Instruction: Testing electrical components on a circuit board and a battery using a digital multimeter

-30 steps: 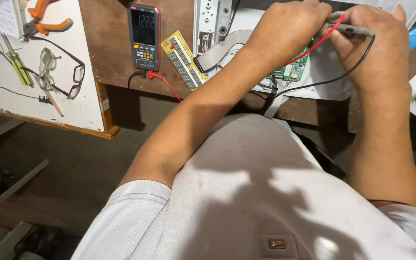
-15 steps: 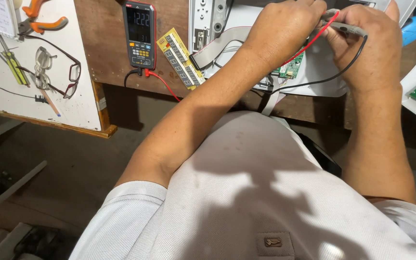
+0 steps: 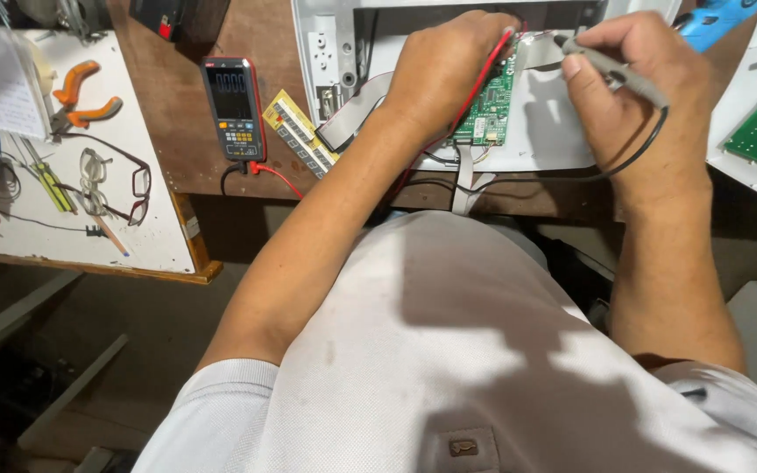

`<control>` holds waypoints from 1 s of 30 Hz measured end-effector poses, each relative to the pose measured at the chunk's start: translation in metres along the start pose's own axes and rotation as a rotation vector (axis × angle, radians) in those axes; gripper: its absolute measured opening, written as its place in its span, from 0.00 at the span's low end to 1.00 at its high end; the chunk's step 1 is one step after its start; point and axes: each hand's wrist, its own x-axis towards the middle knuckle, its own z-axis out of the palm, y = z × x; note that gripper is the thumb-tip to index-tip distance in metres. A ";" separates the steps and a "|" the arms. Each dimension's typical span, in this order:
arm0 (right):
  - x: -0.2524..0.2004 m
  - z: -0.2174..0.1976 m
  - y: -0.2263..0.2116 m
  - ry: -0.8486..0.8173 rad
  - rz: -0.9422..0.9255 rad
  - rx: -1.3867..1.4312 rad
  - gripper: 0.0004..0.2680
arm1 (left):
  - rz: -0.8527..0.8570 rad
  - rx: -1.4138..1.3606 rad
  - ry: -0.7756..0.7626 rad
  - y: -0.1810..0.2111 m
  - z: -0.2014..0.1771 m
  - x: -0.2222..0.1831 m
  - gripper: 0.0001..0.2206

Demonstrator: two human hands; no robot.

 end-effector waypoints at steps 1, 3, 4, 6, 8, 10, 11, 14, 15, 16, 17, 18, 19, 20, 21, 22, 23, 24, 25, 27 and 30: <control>-0.004 0.005 0.001 0.008 0.009 -0.001 0.07 | 0.008 0.002 -0.008 -0.004 0.003 0.000 0.10; -0.011 0.015 0.002 -0.003 0.032 0.037 0.06 | -0.022 0.066 -0.019 -0.014 0.009 0.000 0.17; -0.013 0.017 0.001 0.002 0.038 0.038 0.06 | -0.018 0.068 -0.025 -0.016 0.011 -0.001 0.17; -0.015 0.025 -0.002 0.015 0.075 0.097 0.08 | 0.006 0.100 0.020 -0.022 0.013 -0.004 0.16; -0.016 0.027 -0.004 0.027 0.088 0.121 0.09 | 0.011 0.100 0.033 -0.024 0.013 -0.010 0.16; -0.019 0.030 -0.003 0.039 0.106 0.142 0.10 | 0.018 0.096 0.043 -0.023 0.013 -0.015 0.16; -0.019 0.032 -0.001 0.044 0.094 0.121 0.10 | 0.021 0.089 0.054 -0.022 0.012 -0.017 0.15; -0.019 0.034 -0.004 0.028 0.089 0.105 0.10 | 0.058 0.084 0.108 -0.021 0.013 -0.021 0.13; -0.019 0.035 -0.006 0.005 0.092 0.107 0.10 | 0.092 0.084 0.155 -0.021 0.014 -0.023 0.11; -0.020 0.039 -0.003 0.005 0.093 0.111 0.10 | 0.090 0.086 0.153 -0.020 0.015 -0.025 0.11; -0.020 0.043 0.002 0.012 0.051 0.046 0.08 | 0.076 0.091 0.147 -0.018 0.015 -0.025 0.12; -0.020 0.047 0.006 0.019 0.010 -0.018 0.07 | 0.062 0.096 0.141 -0.017 0.015 -0.025 0.14; -0.020 0.046 0.006 0.018 0.008 -0.015 0.07 | 0.059 0.098 0.143 -0.016 0.017 -0.025 0.14; -0.021 0.045 0.006 0.011 0.039 0.010 0.08 | 0.085 0.110 0.166 -0.016 0.019 -0.026 0.12; -0.021 0.044 0.006 0.002 0.070 0.035 0.09 | 0.110 0.120 0.189 -0.016 0.022 -0.026 0.11; -0.021 0.043 0.005 0.000 0.068 0.036 0.09 | 0.107 0.120 0.191 -0.017 0.023 -0.026 0.11; -0.021 0.042 0.005 -0.012 0.094 0.046 0.09 | 0.115 0.135 0.193 -0.017 0.025 -0.026 0.10; -0.021 0.041 0.005 -0.024 0.121 0.056 0.10 | 0.123 0.150 0.195 -0.018 0.026 -0.026 0.10; -0.020 0.040 0.005 -0.026 0.117 0.055 0.10 | 0.121 0.150 0.199 -0.020 0.030 -0.025 0.10; -0.021 0.040 0.005 -0.002 0.106 0.075 0.10 | 0.054 0.191 0.161 -0.024 0.038 -0.025 0.12; -0.019 0.036 0.000 -0.008 0.124 0.077 0.09 | 0.047 0.175 0.184 -0.026 0.042 -0.026 0.11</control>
